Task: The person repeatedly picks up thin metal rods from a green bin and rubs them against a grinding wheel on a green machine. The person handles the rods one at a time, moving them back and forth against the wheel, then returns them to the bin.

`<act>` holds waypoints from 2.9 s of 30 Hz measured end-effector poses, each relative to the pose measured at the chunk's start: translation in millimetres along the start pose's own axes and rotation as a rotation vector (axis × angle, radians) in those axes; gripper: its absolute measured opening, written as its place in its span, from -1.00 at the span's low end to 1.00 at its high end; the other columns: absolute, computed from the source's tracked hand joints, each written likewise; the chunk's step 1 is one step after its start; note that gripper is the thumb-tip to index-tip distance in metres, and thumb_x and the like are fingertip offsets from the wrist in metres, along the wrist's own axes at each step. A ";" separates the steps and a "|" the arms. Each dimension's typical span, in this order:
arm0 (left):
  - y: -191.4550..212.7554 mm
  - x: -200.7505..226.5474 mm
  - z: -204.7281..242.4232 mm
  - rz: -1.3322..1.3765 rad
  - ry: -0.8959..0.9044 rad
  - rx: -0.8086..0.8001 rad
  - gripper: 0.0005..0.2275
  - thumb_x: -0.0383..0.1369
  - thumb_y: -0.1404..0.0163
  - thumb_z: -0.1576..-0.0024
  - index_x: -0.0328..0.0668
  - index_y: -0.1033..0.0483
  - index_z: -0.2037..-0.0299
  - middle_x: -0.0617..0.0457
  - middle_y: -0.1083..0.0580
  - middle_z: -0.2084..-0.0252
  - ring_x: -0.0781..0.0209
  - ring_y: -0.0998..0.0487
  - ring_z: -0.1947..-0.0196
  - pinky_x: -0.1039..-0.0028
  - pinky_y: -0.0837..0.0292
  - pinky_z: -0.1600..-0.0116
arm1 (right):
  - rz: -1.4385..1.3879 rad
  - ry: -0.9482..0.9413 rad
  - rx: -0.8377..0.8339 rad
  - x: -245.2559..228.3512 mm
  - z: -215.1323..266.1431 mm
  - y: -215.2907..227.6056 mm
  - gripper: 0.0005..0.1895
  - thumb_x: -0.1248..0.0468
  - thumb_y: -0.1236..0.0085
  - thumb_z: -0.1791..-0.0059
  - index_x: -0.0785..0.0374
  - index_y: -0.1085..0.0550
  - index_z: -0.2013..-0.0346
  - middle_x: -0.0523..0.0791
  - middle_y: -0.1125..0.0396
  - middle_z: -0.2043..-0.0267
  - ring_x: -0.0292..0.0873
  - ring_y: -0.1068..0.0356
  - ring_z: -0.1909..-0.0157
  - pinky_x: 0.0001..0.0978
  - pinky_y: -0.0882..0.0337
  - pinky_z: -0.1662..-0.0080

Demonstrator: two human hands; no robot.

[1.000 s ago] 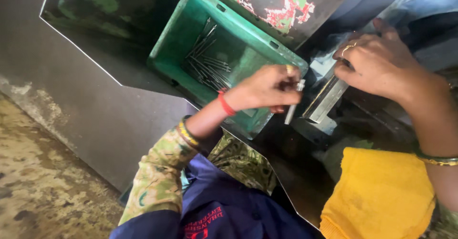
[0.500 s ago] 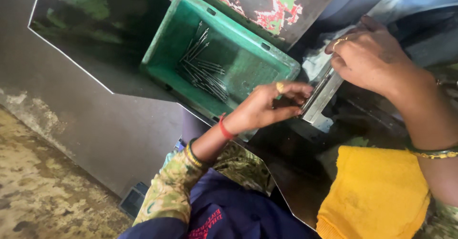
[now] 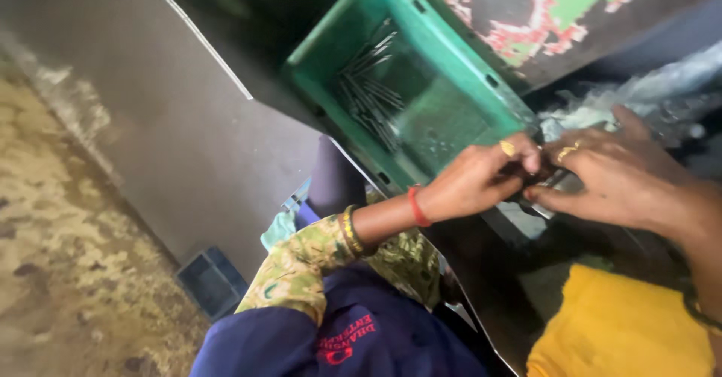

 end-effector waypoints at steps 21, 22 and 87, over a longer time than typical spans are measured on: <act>92.1 -202.6 10.6 -1.331 0.174 -0.788 -0.88 -0.38 -0.08 -0.08 -0.10 -0.68 0.24 -0.08 -0.62 0.24 -0.08 -0.68 0.21 0.16 -0.58 0.27 | -0.126 0.054 0.513 72.9 -57.8 -91.7 -0.37 -0.12 -0.18 0.16 0.24 -0.60 -0.02 0.00 -0.46 -0.17 0.06 -0.38 -0.31 -0.13 -0.26 -0.40; 88.2 -213.8 10.3 -1.366 0.260 -0.825 -0.87 -0.38 -0.09 -0.09 -0.10 -0.68 0.22 -0.07 -0.62 0.18 -0.09 -0.67 0.17 0.09 -0.59 0.30 | -0.116 0.048 0.514 72.7 -56.5 -91.6 -0.38 -0.12 -0.18 0.17 0.23 -0.60 -0.01 -0.02 -0.46 -0.17 0.05 -0.37 -0.33 -0.13 -0.25 -0.41; -1.7 2.0 -4.0 0.027 0.130 -0.050 -0.80 -0.44 -0.23 -0.14 -0.21 -0.43 0.16 0.06 -0.55 0.26 0.20 -0.66 0.29 0.43 -0.55 0.16 | -0.304 0.166 0.630 54.1 -0.1 -11.7 -0.58 -0.02 -0.14 0.07 0.16 -0.59 0.07 -0.05 -0.50 -0.04 -0.02 -0.42 -0.15 0.30 0.07 -0.40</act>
Point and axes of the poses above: each hand's wrist, its own z-axis away from the middle knuckle, its own y-axis out of the back of the hand, x = y × z, the point moved 3 cm from there along -z, towards the middle knuckle
